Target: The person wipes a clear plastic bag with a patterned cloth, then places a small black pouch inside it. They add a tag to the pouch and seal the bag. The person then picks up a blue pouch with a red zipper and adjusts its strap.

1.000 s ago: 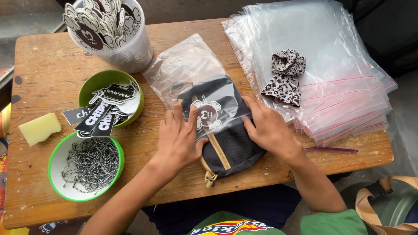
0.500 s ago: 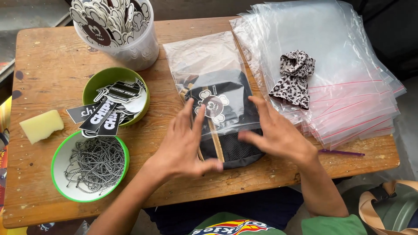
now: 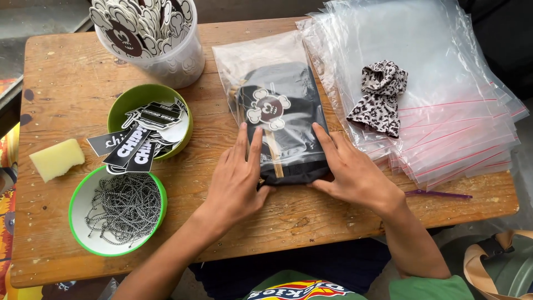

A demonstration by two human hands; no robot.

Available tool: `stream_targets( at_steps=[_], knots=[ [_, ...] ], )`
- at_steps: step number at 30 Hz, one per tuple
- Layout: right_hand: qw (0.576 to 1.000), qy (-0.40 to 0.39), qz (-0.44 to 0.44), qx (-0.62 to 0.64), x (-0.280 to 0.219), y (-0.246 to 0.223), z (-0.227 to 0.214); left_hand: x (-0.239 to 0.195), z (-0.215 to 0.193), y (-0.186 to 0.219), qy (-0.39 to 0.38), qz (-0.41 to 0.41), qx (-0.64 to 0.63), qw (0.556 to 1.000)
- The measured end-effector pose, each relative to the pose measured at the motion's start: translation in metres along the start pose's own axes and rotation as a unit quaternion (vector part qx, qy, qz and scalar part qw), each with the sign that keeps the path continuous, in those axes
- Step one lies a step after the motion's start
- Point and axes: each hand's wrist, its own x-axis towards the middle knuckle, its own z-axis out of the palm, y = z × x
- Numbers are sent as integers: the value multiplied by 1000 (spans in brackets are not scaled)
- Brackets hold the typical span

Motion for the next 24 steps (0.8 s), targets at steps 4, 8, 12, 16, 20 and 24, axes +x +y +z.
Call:
stream_targets(
  at_steps=[4, 8, 12, 16, 20, 24],
  knots=[
    [999, 27, -3, 25, -1, -6, -7, 0, 12, -1, 78, -11, -4, 997],
    [997, 68, -39, -1, 0, 0, 4, 1, 35, -7, 168, -15, 20, 986],
    [989, 127, -67, -29, -3, 9, 13, 0, 46, -15, 179, -49, -48, 982],
    [989, 127, -47, -55, -4, 10, 12, -1, 20, -3, 120, -94, -112, 982],
    [993, 83, -21, -80, -4, 9, 10, -3, 1, 0, 36, -69, -62, 995],
    [998, -37, 8, -44, -5, -6, -19, -6, 26, -12, 53, 38, 70, 995]
  ],
)
